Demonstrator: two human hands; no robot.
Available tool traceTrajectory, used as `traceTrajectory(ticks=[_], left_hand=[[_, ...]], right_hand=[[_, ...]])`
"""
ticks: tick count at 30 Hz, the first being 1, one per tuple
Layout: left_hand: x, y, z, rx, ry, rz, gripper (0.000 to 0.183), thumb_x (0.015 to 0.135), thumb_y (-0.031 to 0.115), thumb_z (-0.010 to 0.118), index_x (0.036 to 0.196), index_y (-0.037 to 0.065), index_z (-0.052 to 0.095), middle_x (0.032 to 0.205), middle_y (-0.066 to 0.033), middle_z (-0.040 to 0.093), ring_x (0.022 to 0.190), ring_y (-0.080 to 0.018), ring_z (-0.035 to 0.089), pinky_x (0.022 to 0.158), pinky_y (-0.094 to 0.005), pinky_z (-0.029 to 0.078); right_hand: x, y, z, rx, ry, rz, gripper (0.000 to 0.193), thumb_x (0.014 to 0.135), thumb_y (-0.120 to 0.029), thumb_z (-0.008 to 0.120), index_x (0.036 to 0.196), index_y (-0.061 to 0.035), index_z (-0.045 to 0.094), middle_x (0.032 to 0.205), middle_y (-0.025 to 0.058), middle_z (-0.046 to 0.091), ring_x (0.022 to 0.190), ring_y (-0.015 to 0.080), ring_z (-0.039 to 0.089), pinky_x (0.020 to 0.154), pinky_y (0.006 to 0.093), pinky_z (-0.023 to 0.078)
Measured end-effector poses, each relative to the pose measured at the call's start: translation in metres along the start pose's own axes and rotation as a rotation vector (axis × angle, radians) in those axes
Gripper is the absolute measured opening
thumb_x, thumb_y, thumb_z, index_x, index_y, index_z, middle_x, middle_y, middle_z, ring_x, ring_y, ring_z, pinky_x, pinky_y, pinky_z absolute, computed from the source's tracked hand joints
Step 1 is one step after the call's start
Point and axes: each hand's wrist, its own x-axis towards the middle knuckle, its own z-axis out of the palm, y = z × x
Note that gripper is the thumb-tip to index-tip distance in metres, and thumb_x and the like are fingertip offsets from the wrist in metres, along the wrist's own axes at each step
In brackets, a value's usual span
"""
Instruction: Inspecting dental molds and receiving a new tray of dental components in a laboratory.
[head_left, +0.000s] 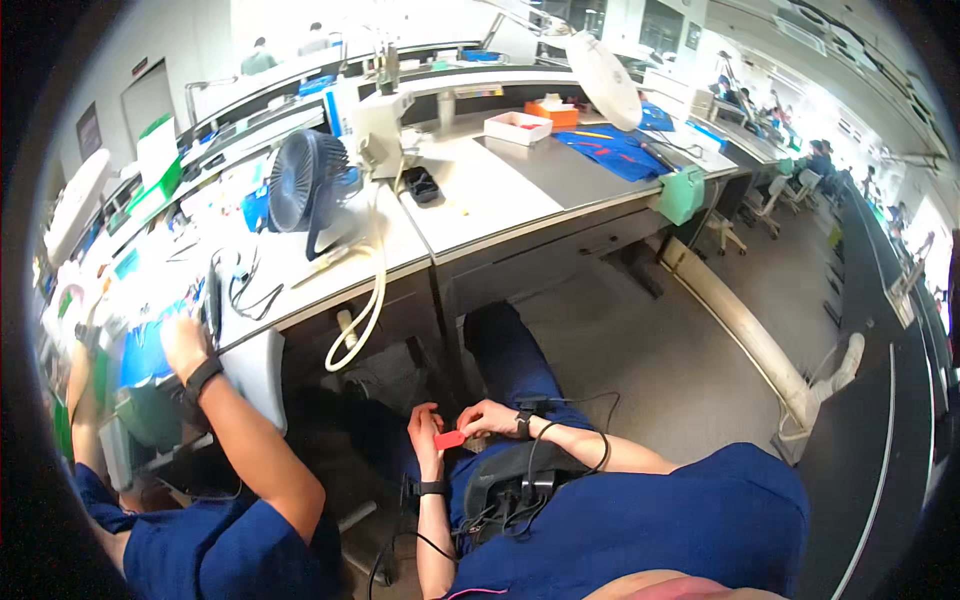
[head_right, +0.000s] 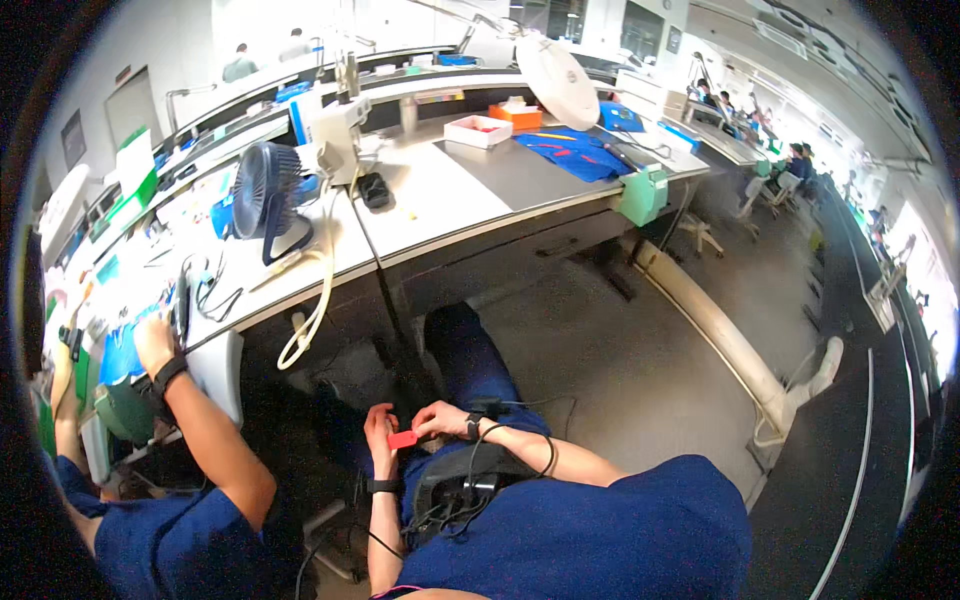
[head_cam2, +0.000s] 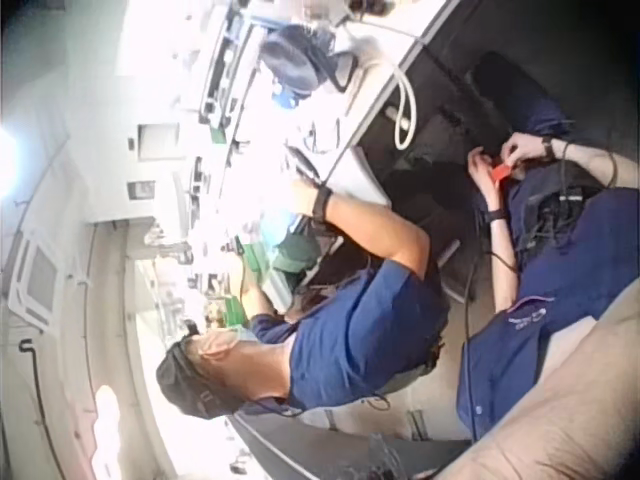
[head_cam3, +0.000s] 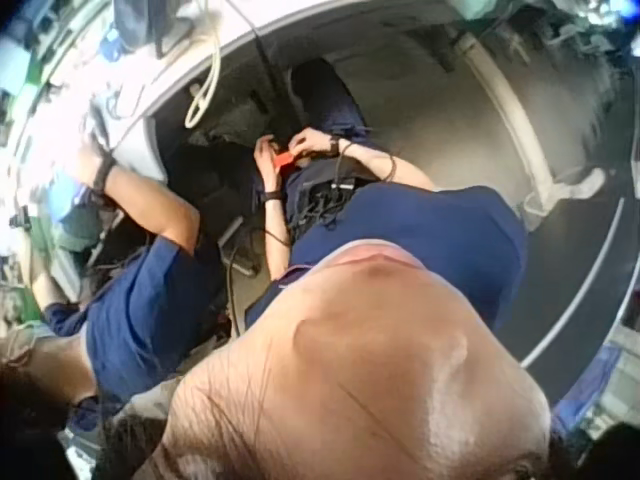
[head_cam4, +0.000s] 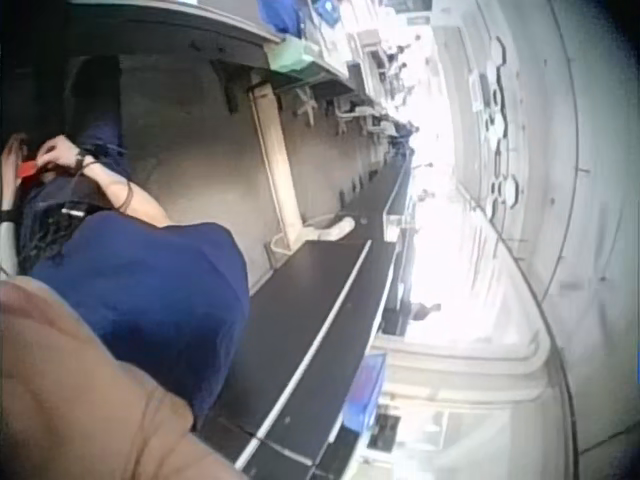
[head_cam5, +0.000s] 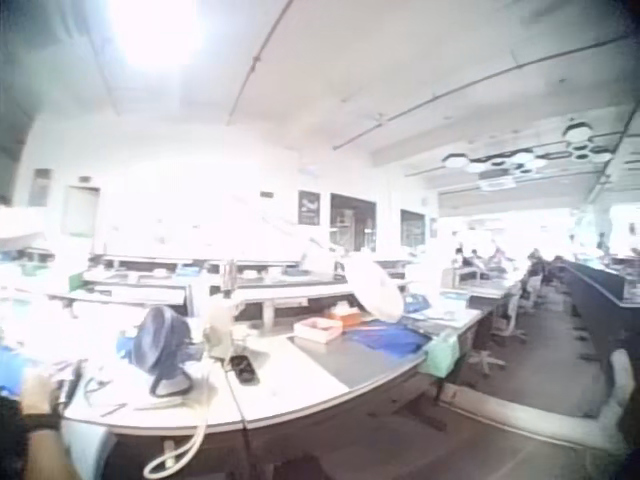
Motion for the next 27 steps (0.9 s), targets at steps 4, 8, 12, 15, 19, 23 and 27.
traceTrajectory(ticks=[4, 8, 12, 15, 19, 23, 27], left_hand=[[-0.001, -0.007, 0.001, 0.025, -0.031, -0.021, 0.023, 0.095, 0.014, 0.042, 0.096, 0.002, 0.061, 0.062, 0.0000, 0.051, 0.050, -0.0052, 0.042, 0.047, -0.0216, 0.032], [0.001, -0.015, -0.009, 0.087, -0.016, -0.005, 0.022, 0.096, 0.016, 0.043, 0.094, 0.004, 0.061, 0.061, 0.0007, 0.050, 0.051, -0.0051, 0.041, 0.047, -0.0212, 0.031], [0.004, -0.015, -0.009, 0.033, -0.030, 0.007, 0.022, 0.095, 0.016, 0.043, 0.094, 0.004, 0.061, 0.062, -0.0005, 0.051, 0.049, -0.0042, 0.039, 0.045, -0.0204, 0.029], [0.008, -0.023, -0.009, 0.040, -0.043, 0.015, 0.024, 0.096, 0.016, 0.041, 0.095, 0.004, 0.062, 0.062, -0.0010, 0.052, 0.048, -0.0035, 0.037, 0.044, -0.0202, 0.028], [0.006, -0.019, -0.003, 0.034, -0.041, -0.023, 0.024, 0.096, 0.016, 0.041, 0.096, 0.004, 0.062, 0.062, -0.0007, 0.052, 0.048, -0.0036, 0.038, 0.044, -0.0206, 0.028], [0.007, -0.025, -0.012, -0.002, -0.042, -0.027, 0.023, 0.097, 0.017, 0.042, 0.095, 0.005, 0.061, 0.063, -0.0003, 0.053, 0.049, -0.0038, 0.039, 0.045, -0.0208, 0.029], [0.007, -0.023, -0.009, 0.006, -0.041, -0.026, 0.021, 0.097, 0.017, 0.043, 0.095, 0.005, 0.061, 0.064, -0.0001, 0.052, 0.051, -0.0040, 0.039, 0.047, -0.0208, 0.030]], right_hand=[[-0.006, 0.003, 0.001, 0.003, 0.030, 0.048, 0.020, 0.082, -0.020, 0.071, 0.095, -0.0042, 0.071, 0.086, -0.0011, 0.067, 0.075, 0.0048, 0.057, 0.065, 0.0203, 0.044], [-0.001, 0.000, 0.010, -0.018, 0.043, 0.121, 0.023, 0.080, -0.021, 0.074, 0.096, -0.0043, 0.072, 0.083, -0.0013, 0.067, 0.071, 0.0049, 0.057, 0.061, 0.0200, 0.043], [-0.002, -0.001, 0.014, 0.065, 0.057, 0.081, 0.024, 0.076, -0.017, 0.077, 0.093, -0.0007, 0.072, 0.078, 0.0019, 0.067, 0.066, 0.0070, 0.059, 0.059, 0.0201, 0.046], [-0.001, 0.002, 0.010, 0.097, 0.062, 0.069, 0.022, 0.078, -0.015, 0.076, 0.092, 0.0010, 0.071, 0.078, 0.0036, 0.067, 0.068, 0.0085, 0.060, 0.059, 0.0211, 0.047], [-0.002, 0.006, 0.007, 0.046, 0.078, 0.057, 0.020, 0.079, -0.017, 0.075, 0.091, 0.0000, 0.072, 0.076, 0.0028, 0.066, 0.064, 0.0072, 0.057, 0.055, 0.0202, 0.044], [-0.001, 0.002, 0.012, 0.017, 0.052, 0.060, 0.021, 0.079, -0.018, 0.075, 0.090, -0.0005, 0.072, 0.073, 0.0018, 0.066, 0.062, 0.0063, 0.055, 0.054, 0.0196, 0.043], [-0.001, 0.003, 0.010, -0.051, 0.067, 0.042, 0.025, 0.079, -0.023, 0.075, 0.092, -0.0028, 0.073, 0.076, 0.0010, 0.067, 0.065, 0.0061, 0.057, 0.056, 0.0203, 0.044]])
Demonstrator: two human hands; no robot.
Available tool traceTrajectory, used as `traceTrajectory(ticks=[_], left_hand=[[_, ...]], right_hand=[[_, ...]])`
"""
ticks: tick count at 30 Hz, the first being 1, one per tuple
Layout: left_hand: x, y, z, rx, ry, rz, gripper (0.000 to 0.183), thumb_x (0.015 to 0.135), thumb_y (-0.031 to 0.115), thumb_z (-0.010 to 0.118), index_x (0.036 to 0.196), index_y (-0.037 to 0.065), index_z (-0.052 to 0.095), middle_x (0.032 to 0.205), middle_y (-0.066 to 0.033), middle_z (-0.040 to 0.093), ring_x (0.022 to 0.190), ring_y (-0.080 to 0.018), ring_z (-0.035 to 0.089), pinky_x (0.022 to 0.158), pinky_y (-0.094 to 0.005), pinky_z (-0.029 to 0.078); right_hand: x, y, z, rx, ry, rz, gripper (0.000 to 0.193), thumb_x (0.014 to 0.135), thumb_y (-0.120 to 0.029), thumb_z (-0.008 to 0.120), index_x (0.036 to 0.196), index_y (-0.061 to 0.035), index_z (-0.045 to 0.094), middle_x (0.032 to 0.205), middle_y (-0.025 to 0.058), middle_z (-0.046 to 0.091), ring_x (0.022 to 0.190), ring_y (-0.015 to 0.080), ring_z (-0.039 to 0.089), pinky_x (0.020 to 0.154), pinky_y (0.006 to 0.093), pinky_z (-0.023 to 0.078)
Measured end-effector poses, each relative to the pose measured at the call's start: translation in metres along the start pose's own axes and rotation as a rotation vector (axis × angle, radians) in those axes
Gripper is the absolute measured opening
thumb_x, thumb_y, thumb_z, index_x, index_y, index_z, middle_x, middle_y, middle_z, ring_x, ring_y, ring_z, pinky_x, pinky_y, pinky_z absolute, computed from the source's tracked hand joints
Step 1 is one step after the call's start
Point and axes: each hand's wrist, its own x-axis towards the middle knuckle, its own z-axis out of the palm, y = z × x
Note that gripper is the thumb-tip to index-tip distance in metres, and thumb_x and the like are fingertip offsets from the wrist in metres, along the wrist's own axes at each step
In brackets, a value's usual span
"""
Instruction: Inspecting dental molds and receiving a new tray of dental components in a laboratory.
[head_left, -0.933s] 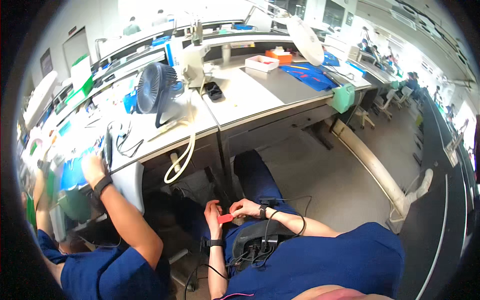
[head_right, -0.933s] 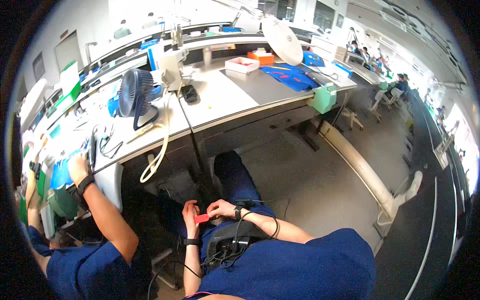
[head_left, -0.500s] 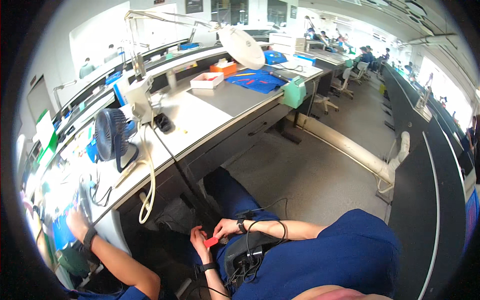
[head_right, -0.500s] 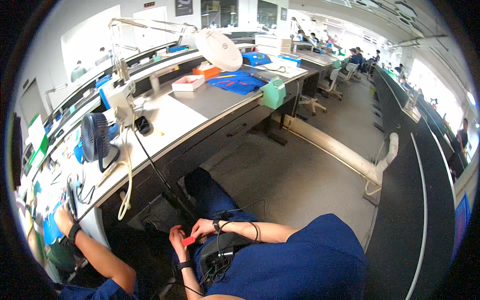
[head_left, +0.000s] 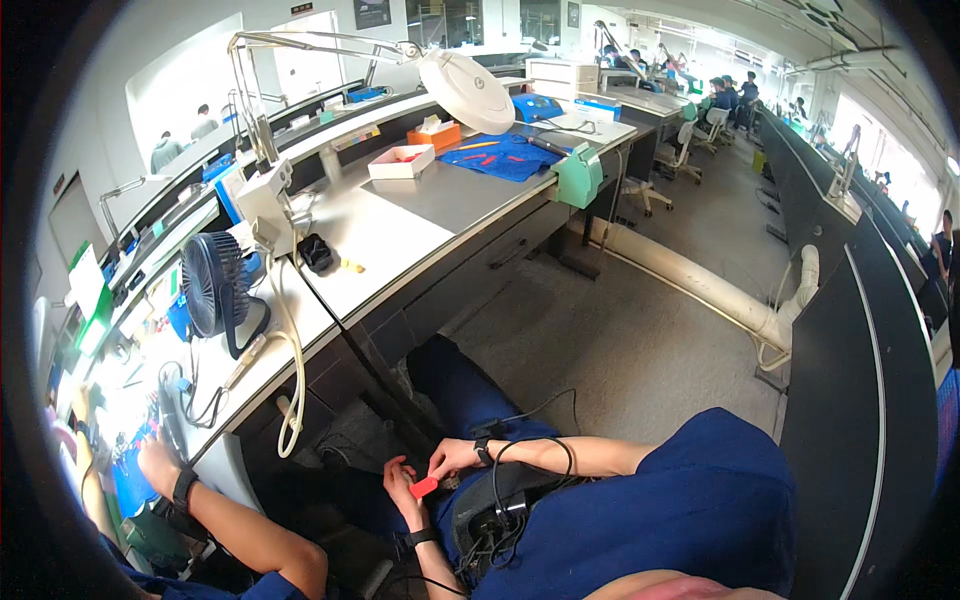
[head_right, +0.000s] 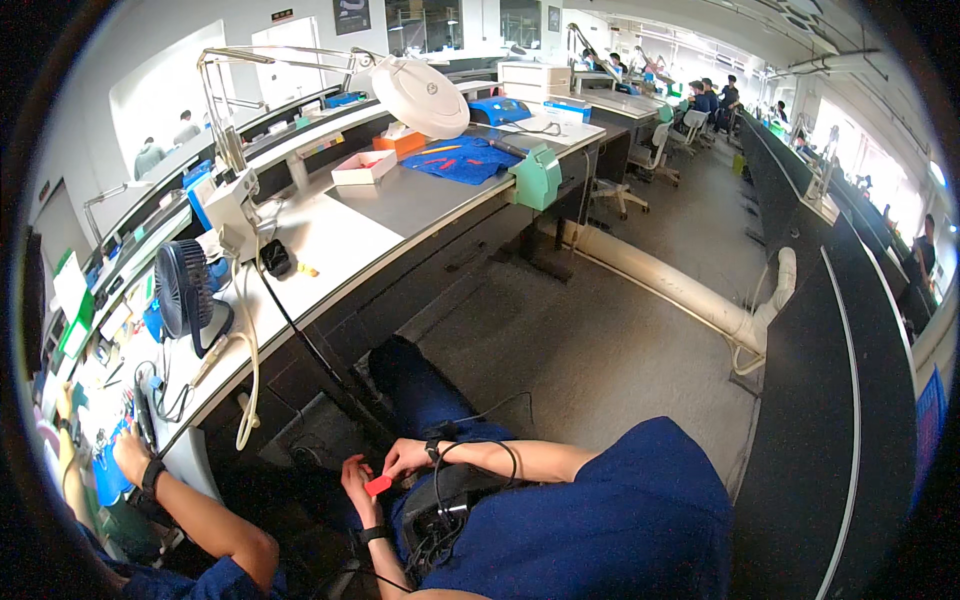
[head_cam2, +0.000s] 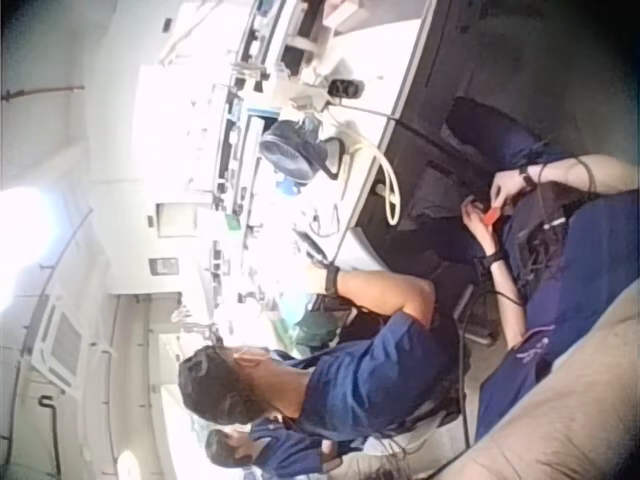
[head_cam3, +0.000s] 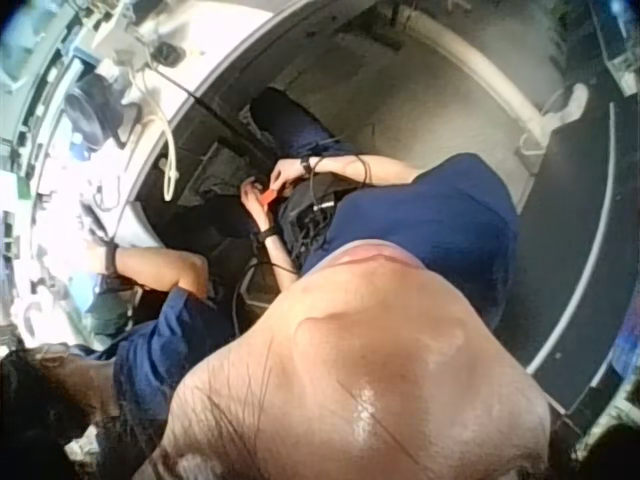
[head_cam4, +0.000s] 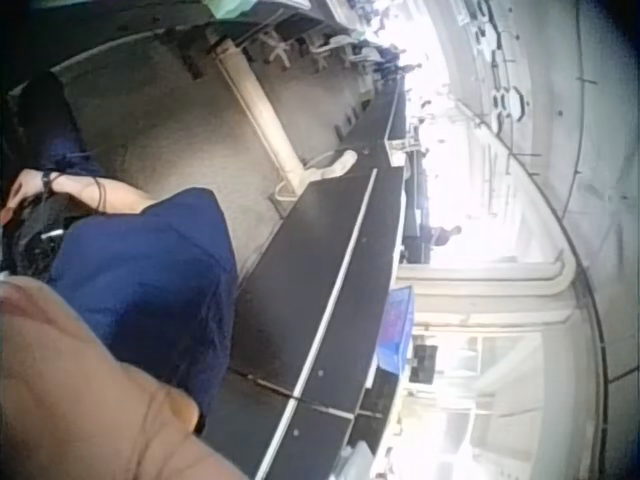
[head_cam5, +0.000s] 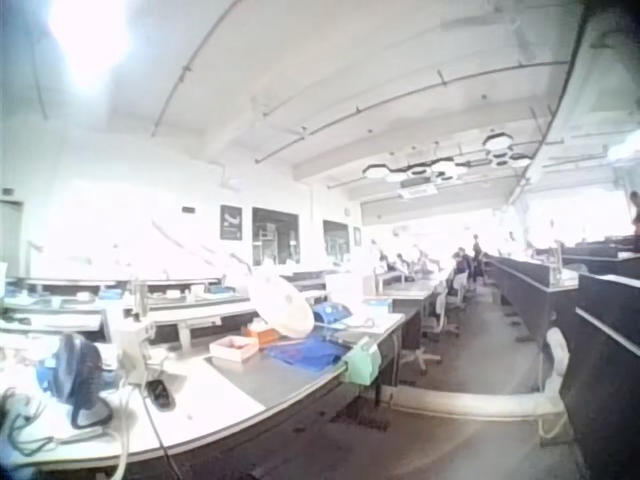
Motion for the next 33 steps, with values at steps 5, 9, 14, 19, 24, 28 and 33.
traceTrajectory(ticks=[5, 9, 14, 19, 24, 28, 33], left_hand=[[-0.006, 0.012, 0.005, 0.024, -0.019, 0.020, 0.023, 0.097, 0.018, 0.041, 0.096, 0.004, 0.060, 0.066, 0.0000, 0.051, 0.055, -0.0046, 0.041, 0.050, -0.0204, 0.033], [-0.010, 0.016, 0.004, -0.044, -0.031, 0.007, 0.024, 0.098, 0.018, 0.040, 0.098, 0.004, 0.059, 0.068, -0.0002, 0.052, 0.057, -0.0052, 0.042, 0.052, -0.0201, 0.033], [-0.012, 0.020, 0.014, -0.091, -0.039, -0.001, 0.024, 0.098, 0.018, 0.040, 0.099, 0.003, 0.059, 0.069, -0.0001, 0.052, 0.057, -0.0052, 0.042, 0.052, -0.0203, 0.032], [-0.012, 0.020, 0.007, -0.037, -0.044, -0.020, 0.024, 0.098, 0.019, 0.042, 0.098, 0.003, 0.058, 0.069, 0.0004, 0.051, 0.058, -0.0048, 0.041, 0.052, -0.0202, 0.031], [-0.010, 0.017, 0.010, -0.086, -0.035, -0.014, 0.024, 0.098, 0.019, 0.042, 0.098, 0.002, 0.058, 0.068, 0.0008, 0.050, 0.057, -0.0046, 0.040, 0.052, -0.0201, 0.030], [-0.012, 0.020, 0.010, -0.078, -0.034, -0.032, 0.023, 0.098, 0.019, 0.042, 0.098, 0.003, 0.058, 0.067, 0.0009, 0.050, 0.057, -0.0047, 0.040, 0.052, -0.0201, 0.030], [-0.010, 0.015, 0.007, -0.053, -0.032, -0.021, 0.022, 0.097, 0.018, 0.043, 0.098, 0.003, 0.059, 0.066, 0.0005, 0.050, 0.055, -0.0048, 0.039, 0.052, -0.0201, 0.031]], right_hand=[[-0.001, -0.002, -0.004, -0.106, -0.001, -0.022, 0.030, 0.079, -0.031, 0.073, 0.097, -0.0073, 0.074, 0.083, 0.0003, 0.069, 0.074, 0.0070, 0.060, 0.062, 0.0221, 0.048], [-0.004, -0.007, -0.002, -0.124, 0.024, -0.022, 0.030, 0.079, -0.032, 0.072, 0.095, -0.0066, 0.074, 0.083, 0.0003, 0.069, 0.073, 0.0071, 0.060, 0.062, 0.0227, 0.048], [-0.004, -0.003, -0.008, -0.115, 0.004, -0.015, 0.031, 0.079, -0.033, 0.072, 0.098, -0.0087, 0.074, 0.084, 0.0008, 0.069, 0.071, 0.0074, 0.061, 0.057, 0.0233, 0.051], [-0.004, -0.008, -0.003, -0.130, 0.015, -0.020, 0.029, 0.080, -0.032, 0.073, 0.094, -0.0067, 0.074, 0.077, 0.0004, 0.068, 0.067, 0.0067, 0.060, 0.059, 0.0215, 0.048], [-0.005, -0.007, -0.003, -0.120, 0.024, -0.039, 0.028, 0.080, -0.032, 0.073, 0.093, -0.0067, 0.074, 0.076, 0.0001, 0.068, 0.066, 0.0065, 0.059, 0.058, 0.0211, 0.047], [-0.004, -0.005, -0.003, -0.096, 0.025, -0.037, 0.027, 0.080, -0.031, 0.073, 0.093, -0.0065, 0.074, 0.075, -0.0001, 0.067, 0.064, 0.0060, 0.058, 0.056, 0.0207, 0.046], [-0.002, -0.004, -0.002, -0.101, 0.018, -0.047, 0.029, 0.077, -0.031, 0.076, 0.092, -0.0061, 0.074, 0.074, 0.0008, 0.067, 0.064, 0.0063, 0.060, 0.054, 0.0211, 0.048]])
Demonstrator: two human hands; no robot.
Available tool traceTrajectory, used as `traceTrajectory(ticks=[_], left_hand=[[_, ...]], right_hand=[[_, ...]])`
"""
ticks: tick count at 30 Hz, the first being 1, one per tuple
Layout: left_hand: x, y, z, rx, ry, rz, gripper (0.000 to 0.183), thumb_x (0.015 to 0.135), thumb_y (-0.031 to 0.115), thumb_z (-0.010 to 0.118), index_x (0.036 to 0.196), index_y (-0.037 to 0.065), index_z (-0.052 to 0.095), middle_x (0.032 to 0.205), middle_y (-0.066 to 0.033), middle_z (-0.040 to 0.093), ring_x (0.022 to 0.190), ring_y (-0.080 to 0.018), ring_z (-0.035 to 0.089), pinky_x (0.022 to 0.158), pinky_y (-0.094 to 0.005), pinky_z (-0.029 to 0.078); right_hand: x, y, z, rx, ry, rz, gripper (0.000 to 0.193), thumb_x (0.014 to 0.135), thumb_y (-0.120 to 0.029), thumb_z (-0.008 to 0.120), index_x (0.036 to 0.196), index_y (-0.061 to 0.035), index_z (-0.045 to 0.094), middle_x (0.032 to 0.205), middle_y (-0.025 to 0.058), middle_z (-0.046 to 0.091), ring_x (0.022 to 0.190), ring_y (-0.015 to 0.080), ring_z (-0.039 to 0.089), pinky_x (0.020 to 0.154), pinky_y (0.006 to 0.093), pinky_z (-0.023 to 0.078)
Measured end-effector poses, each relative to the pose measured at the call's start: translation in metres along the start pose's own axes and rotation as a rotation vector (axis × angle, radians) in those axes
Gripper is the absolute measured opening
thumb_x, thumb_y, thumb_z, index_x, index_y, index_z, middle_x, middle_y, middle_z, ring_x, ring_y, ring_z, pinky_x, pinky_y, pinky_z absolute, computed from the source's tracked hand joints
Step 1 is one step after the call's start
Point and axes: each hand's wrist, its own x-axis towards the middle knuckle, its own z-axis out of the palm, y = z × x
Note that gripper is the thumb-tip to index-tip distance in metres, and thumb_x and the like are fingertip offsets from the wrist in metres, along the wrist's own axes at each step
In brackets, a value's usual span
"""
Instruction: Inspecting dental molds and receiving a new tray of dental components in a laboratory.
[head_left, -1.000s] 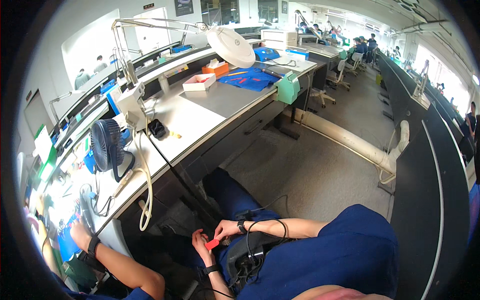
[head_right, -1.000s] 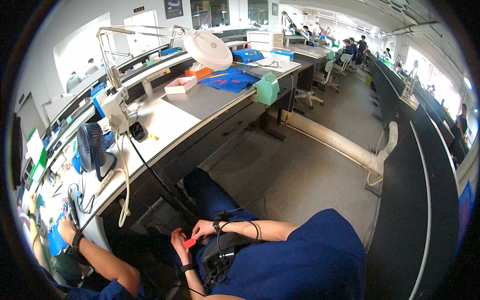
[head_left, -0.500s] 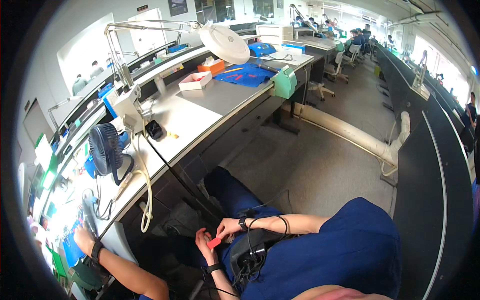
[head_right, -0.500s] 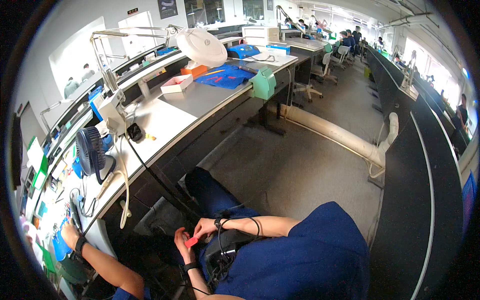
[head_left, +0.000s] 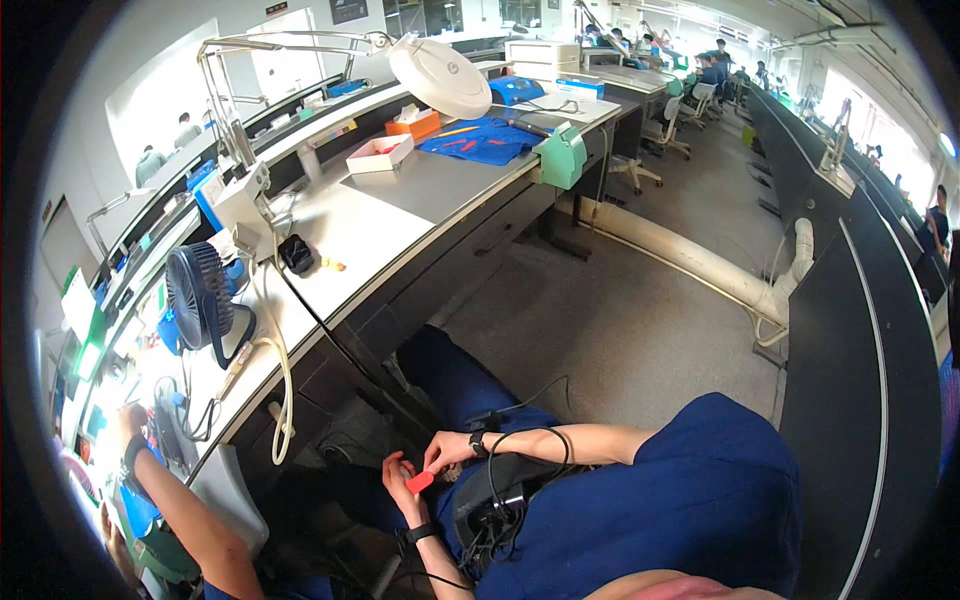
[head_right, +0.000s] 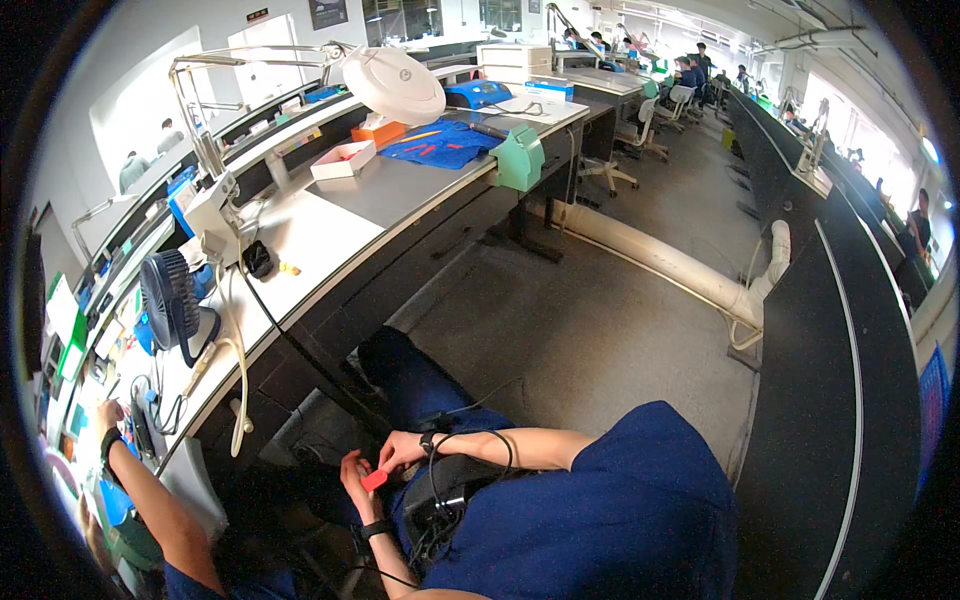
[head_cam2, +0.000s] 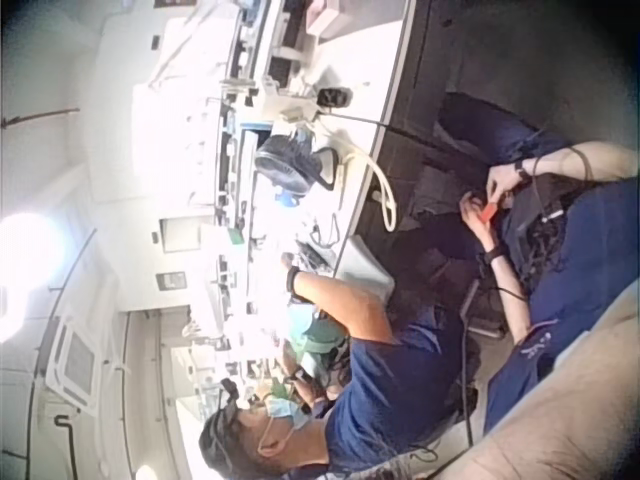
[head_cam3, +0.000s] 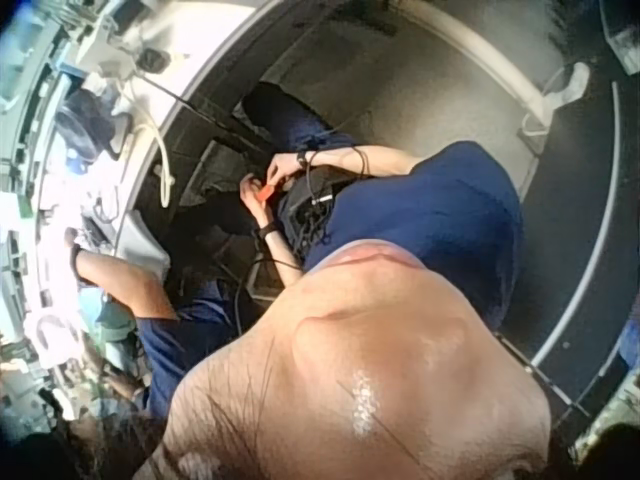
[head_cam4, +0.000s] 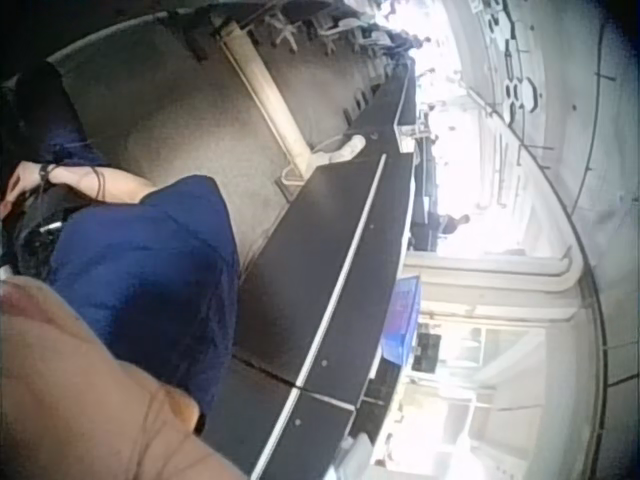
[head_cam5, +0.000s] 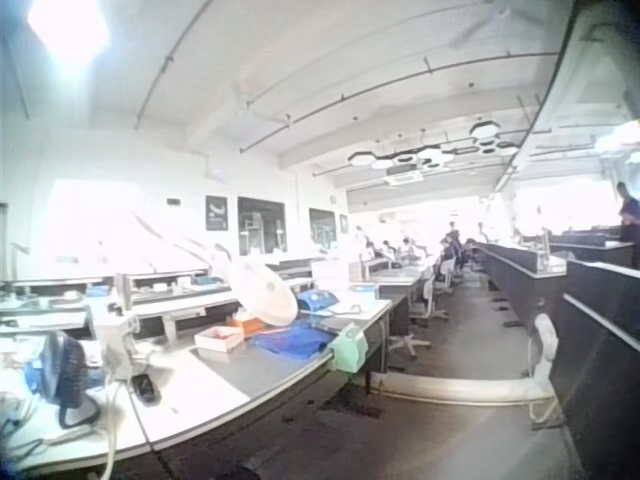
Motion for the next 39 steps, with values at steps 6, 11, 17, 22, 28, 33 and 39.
traceTrajectory(ticks=[6, 11, 17, 22, 28, 33, 39], left_hand=[[0.004, -0.008, -0.004, 0.057, 0.039, 0.052, 0.021, 0.097, 0.017, 0.042, 0.097, 0.005, 0.059, 0.064, 0.0011, 0.049, 0.054, -0.0045, 0.041, 0.050, -0.0198, 0.031], [0.009, -0.013, -0.006, 0.052, 0.098, 0.071, 0.020, 0.097, 0.015, 0.042, 0.097, 0.006, 0.060, 0.064, 0.0008, 0.049, 0.052, -0.0043, 0.041, 0.047, -0.0197, 0.029], [0.007, -0.007, -0.004, 0.116, 0.085, 0.081, 0.021, 0.097, 0.016, 0.042, 0.097, 0.005, 0.059, 0.065, 0.0005, 0.049, 0.053, -0.0047, 0.040, 0.047, -0.0203, 0.029], [0.005, -0.001, 0.003, 0.142, 0.104, 0.133, 0.022, 0.098, 0.015, 0.040, 0.096, 0.004, 0.059, 0.062, -0.0001, 0.049, 0.048, -0.0041, 0.037, 0.045, -0.0204, 0.026], [0.003, 0.005, 0.008, 0.173, 0.104, 0.157, 0.023, 0.099, 0.017, 0.041, 0.094, 0.004, 0.059, 0.060, 0.0005, 0.047, 0.048, -0.0041, 0.037, 0.045, -0.0207, 0.026], [0.002, 0.007, 0.010, 0.169, 0.100, 0.158, 0.023, 0.099, 0.018, 0.041, 0.094, 0.005, 0.059, 0.059, 0.0007, 0.046, 0.049, -0.0042, 0.038, 0.045, -0.0208, 0.027], [-0.002, 0.012, 0.013, 0.255, 0.107, 0.210, 0.021, 0.098, 0.017, 0.042, 0.094, 0.005, 0.059, 0.058, 0.0011, 0.046, 0.049, -0.0046, 0.038, 0.045, -0.0211, 0.027]], right_hand=[[0.005, 0.009, 0.000, -0.013, -0.035, 0.041, 0.028, 0.078, -0.029, 0.075, 0.094, -0.0063, 0.073, 0.078, -0.0007, 0.067, 0.069, 0.0060, 0.058, 0.059, 0.0221, 0.046], [0.007, 0.014, -0.002, 0.057, -0.065, 0.089, 0.028, 0.078, -0.029, 0.075, 0.096, -0.0070, 0.073, 0.079, -0.0013, 0.068, 0.070, 0.0064, 0.059, 0.060, 0.0226, 0.046], [0.011, 0.019, -0.002, 0.100, -0.058, 0.120, 0.028, 0.078, -0.028, 0.075, 0.097, -0.0067, 0.073, 0.082, -0.0007, 0.068, 0.072, 0.0060, 0.059, 0.061, 0.0214, 0.045], [0.012, 0.021, 0.002, 0.181, -0.026, 0.083, 0.023, 0.079, -0.019, 0.075, 0.095, -0.0015, 0.072, 0.071, 0.0001, 0.065, 0.059, 0.0052, 0.055, 0.048, 0.0195, 0.040], [0.011, 0.020, 0.001, 0.224, -0.033, 0.087, 0.024, 0.079, -0.019, 0.076, 0.095, -0.0014, 0.072, 0.069, 0.0000, 0.063, 0.057, 0.0049, 0.053, 0.047, 0.0202, 0.037], [0.010, 0.021, -0.002, 0.186, -0.092, 0.139, 0.025, 0.080, -0.022, 0.075, 0.097, -0.0038, 0.072, 0.083, -0.0010, 0.068, 0.073, 0.0050, 0.059, 0.061, 0.0201, 0.044], [0.007, 0.016, 0.000, 0.200, -0.075, 0.128, 0.023, 0.080, -0.021, 0.074, 0.095, -0.0033, 0.072, 0.078, -0.0009, 0.067, 0.068, 0.0051, 0.057, 0.058, 0.0208, 0.043]])
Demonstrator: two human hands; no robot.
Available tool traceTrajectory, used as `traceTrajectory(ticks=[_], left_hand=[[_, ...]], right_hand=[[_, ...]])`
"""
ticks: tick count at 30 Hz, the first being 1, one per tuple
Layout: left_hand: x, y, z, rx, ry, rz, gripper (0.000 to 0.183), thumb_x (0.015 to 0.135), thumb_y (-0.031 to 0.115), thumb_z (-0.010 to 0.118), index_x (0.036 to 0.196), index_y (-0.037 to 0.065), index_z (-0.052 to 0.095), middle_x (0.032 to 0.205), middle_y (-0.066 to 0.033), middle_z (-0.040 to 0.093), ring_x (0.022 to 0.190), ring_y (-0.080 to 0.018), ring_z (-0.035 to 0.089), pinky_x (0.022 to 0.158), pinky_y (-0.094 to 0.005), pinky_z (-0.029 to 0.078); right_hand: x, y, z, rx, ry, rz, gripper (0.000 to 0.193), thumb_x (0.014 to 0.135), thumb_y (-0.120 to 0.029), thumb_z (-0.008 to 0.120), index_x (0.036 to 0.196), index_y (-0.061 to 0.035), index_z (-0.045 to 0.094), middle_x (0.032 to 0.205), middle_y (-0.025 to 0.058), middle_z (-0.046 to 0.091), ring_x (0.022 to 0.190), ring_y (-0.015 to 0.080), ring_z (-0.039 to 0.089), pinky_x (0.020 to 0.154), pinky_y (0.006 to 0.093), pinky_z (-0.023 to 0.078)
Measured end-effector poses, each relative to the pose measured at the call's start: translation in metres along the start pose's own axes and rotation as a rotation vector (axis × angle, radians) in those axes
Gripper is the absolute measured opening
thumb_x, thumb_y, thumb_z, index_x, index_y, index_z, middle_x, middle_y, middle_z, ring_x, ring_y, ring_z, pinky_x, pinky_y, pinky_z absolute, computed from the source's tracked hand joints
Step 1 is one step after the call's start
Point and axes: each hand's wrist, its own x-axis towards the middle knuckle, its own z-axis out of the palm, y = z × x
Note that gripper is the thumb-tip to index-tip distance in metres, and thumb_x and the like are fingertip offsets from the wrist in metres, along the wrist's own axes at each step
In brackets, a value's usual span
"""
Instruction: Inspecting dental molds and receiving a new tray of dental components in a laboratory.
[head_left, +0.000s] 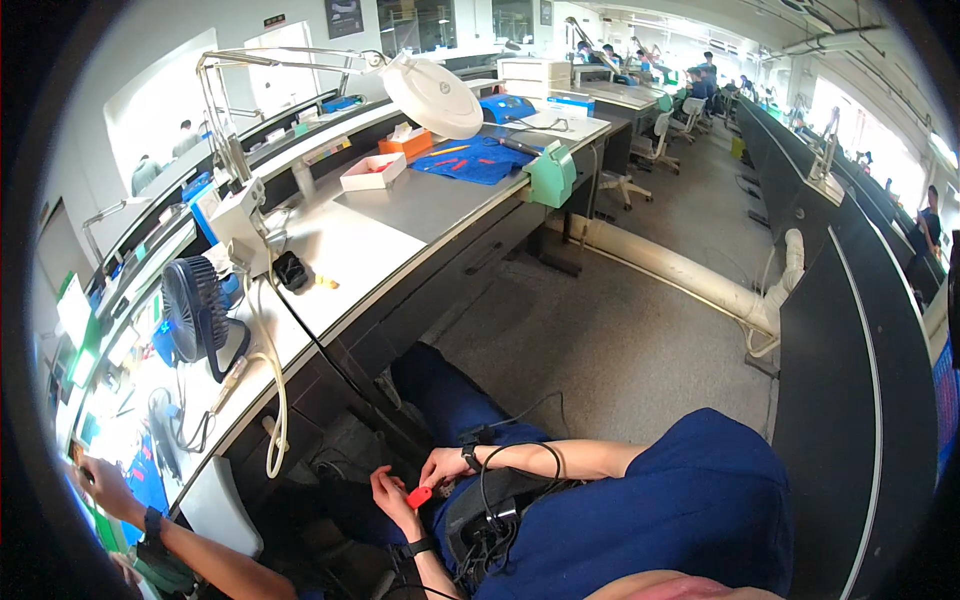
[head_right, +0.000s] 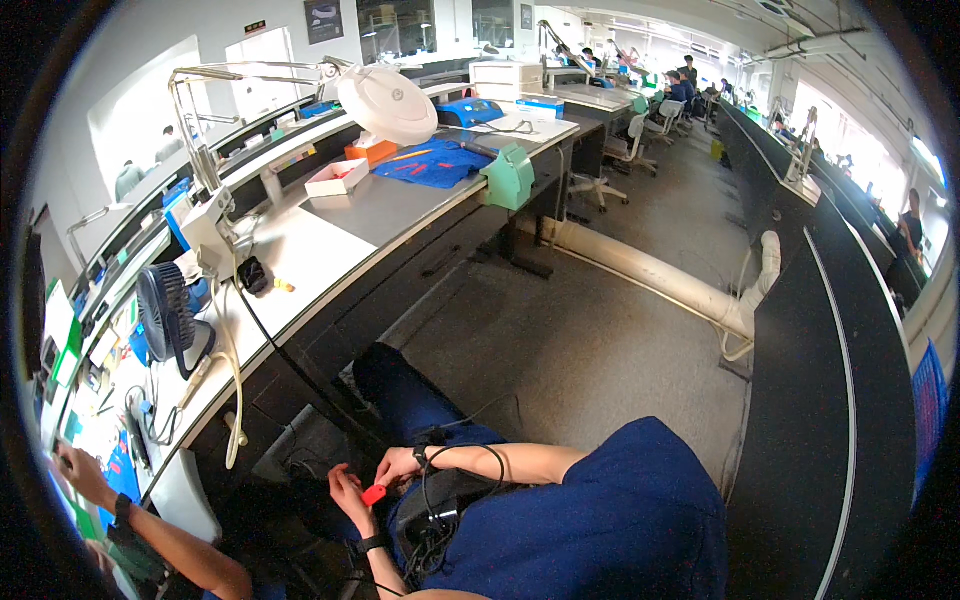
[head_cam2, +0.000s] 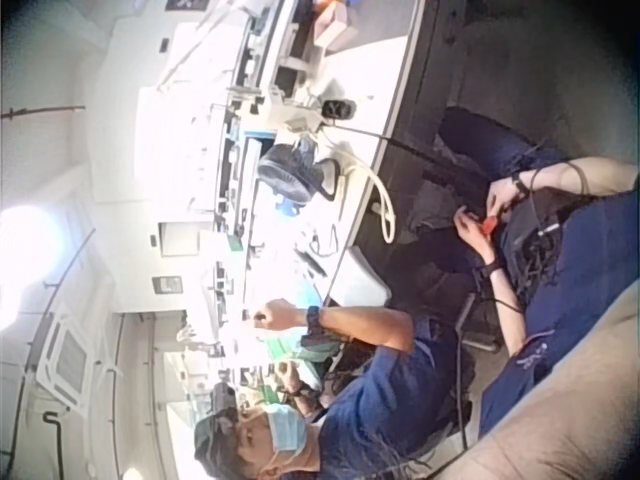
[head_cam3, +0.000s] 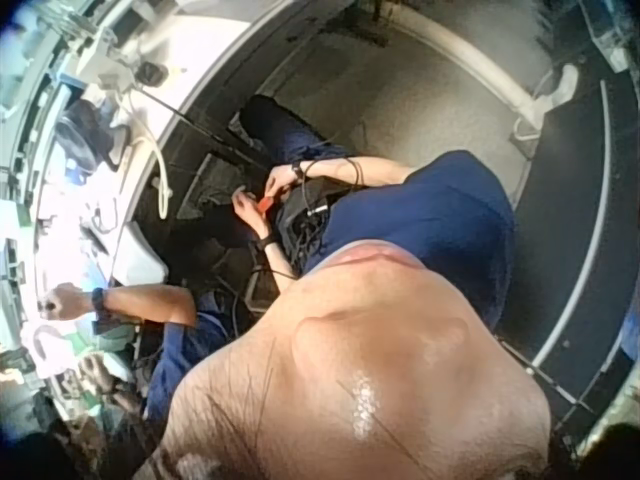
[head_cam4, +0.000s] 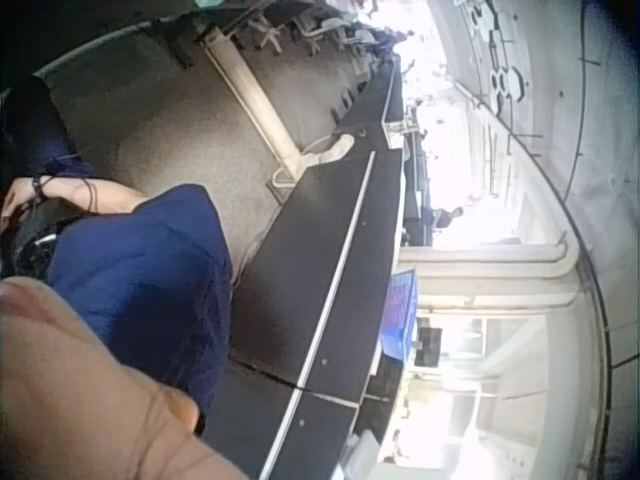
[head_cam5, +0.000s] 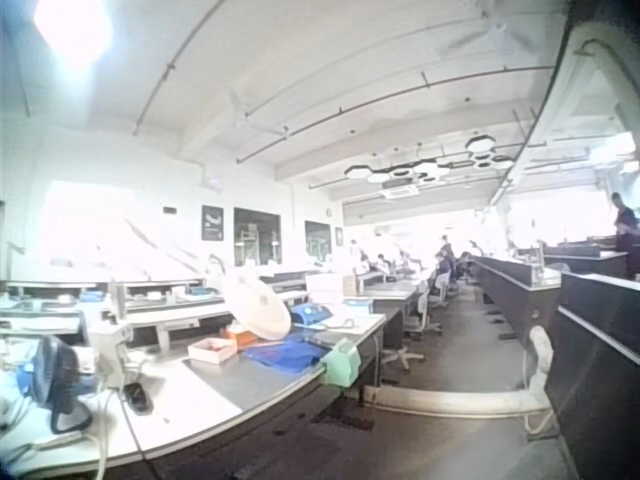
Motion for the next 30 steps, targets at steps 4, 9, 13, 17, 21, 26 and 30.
traceTrajectory(ticks=[4, 9, 13, 17, 21, 26, 30], left_hand=[[-0.001, -0.001, -0.001, -0.032, 0.003, -0.022, 0.021, 0.098, 0.016, 0.041, 0.094, 0.005, 0.059, 0.059, 0.0013, 0.046, 0.049, -0.0046, 0.039, 0.045, -0.0211, 0.027], [-0.002, 0.002, 0.002, -0.044, 0.027, -0.029, 0.022, 0.098, 0.016, 0.041, 0.092, 0.005, 0.059, 0.059, 0.0012, 0.046, 0.048, -0.0047, 0.039, 0.045, -0.0215, 0.027], [0.002, -0.009, -0.005, -0.011, 0.004, -0.024, 0.023, 0.099, 0.018, 0.042, 0.093, 0.004, 0.059, 0.062, 0.0007, 0.049, 0.050, -0.0049, 0.040, 0.045, -0.0218, 0.029], [0.001, -0.009, -0.002, 0.029, 0.009, -0.016, 0.022, 0.097, 0.016, 0.041, 0.092, 0.004, 0.059, 0.060, -0.0001, 0.048, 0.048, -0.0052, 0.039, 0.044, -0.0224, 0.027], [-0.001, -0.001, 0.000, -0.034, 0.030, -0.045, 0.023, 0.097, 0.015, 0.041, 0.092, 0.004, 0.060, 0.059, -0.0007, 0.048, 0.047, -0.0053, 0.039, 0.044, -0.0227, 0.027], [0.001, -0.006, -0.005, 0.003, 0.017, -0.027, 0.022, 0.097, 0.016, 0.041, 0.094, 0.004, 0.060, 0.059, -0.0003, 0.049, 0.046, -0.0046, 0.038, 0.043, -0.0220, 0.027], [0.001, -0.006, -0.001, 0.030, -0.017, -0.008, 0.022, 0.098, 0.016, 0.041, 0.094, 0.004, 0.059, 0.060, 0.0002, 0.049, 0.047, -0.0043, 0.038, 0.043, -0.0214, 0.026]], right_hand=[[0.001, 0.001, 0.000, 0.014, 0.017, -0.026, 0.026, 0.079, -0.023, 0.076, 0.094, -0.0029, 0.073, 0.073, -0.0009, 0.064, 0.062, 0.0049, 0.055, 0.051, 0.0200, 0.039], [0.004, 0.005, -0.002, 0.022, 0.015, -0.038, 0.028, 0.078, -0.024, 0.077, 0.093, -0.0013, 0.072, 0.068, 0.0003, 0.063, 0.056, 0.0051, 0.052, 0.047, 0.0197, 0.037], [0.002, 0.000, 0.003, 0.013, 0.018, -0.032, 0.027, 0.078, -0.022, 0.077, 0.093, -0.0003, 0.072, 0.067, 0.0006, 0.062, 0.055, 0.0052, 0.052, 0.047, 0.0195, 0.036], [0.002, 0.003, 0.000, 0.078, 0.001, -0.048, 0.025, 0.079, -0.021, 0.076, 0.093, -0.0003, 0.071, 0.067, 0.0003, 0.062, 0.056, 0.0052, 0.052, 0.047, 0.0196, 0.037], [0.002, 0.003, 0.001, 0.043, 0.017, -0.034, 0.023, 0.079, -0.019, 0.076, 0.092, -0.0006, 0.071, 0.067, 0.0003, 0.061, 0.056, 0.0055, 0.052, 0.047, 0.0198, 0.037], [0.002, 0.000, 0.005, -0.020, 0.049, -0.016, 0.023, 0.078, -0.020, 0.077, 0.090, -0.0008, 0.071, 0.067, 0.0003, 0.061, 0.057, 0.0059, 0.052, 0.048, 0.0204, 0.038], [0.003, 0.004, -0.002, -0.006, 0.023, -0.031, 0.024, 0.078, -0.021, 0.077, 0.091, -0.0017, 0.072, 0.070, 0.0000, 0.063, 0.060, 0.0058, 0.053, 0.052, 0.0208, 0.039]])
